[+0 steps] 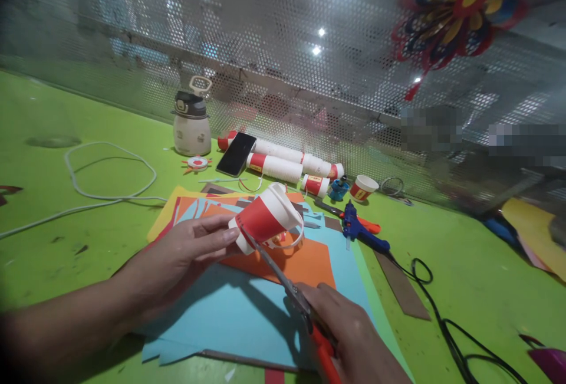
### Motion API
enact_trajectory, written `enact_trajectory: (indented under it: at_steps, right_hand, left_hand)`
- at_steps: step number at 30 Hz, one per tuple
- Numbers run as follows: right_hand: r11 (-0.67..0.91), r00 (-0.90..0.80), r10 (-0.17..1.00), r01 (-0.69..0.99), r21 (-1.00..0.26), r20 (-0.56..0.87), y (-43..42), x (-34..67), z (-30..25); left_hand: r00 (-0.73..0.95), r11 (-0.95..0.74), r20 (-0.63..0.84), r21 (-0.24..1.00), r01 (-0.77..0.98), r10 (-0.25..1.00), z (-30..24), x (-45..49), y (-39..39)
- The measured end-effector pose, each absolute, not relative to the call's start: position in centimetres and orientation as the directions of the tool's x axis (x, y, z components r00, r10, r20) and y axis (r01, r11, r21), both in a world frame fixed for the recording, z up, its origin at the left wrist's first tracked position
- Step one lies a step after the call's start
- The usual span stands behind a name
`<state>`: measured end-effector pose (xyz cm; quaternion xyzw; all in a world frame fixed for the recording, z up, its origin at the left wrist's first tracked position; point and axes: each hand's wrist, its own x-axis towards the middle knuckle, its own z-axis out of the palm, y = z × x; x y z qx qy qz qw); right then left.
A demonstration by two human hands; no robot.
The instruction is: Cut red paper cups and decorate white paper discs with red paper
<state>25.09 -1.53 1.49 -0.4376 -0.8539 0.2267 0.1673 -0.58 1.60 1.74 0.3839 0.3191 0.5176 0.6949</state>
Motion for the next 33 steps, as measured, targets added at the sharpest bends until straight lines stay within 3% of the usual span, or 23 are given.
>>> enact_trajectory:
  at_steps: [33]
  right_hand:
    - [0.471, -0.544, 0.837, 0.667, -0.578, 0.055, -1.64, 24.67, 1.76]
  left_hand:
    - [0.140, 0.147, -0.096, 0.897, -0.416, 0.985, 1.94, -0.08, 1.11]
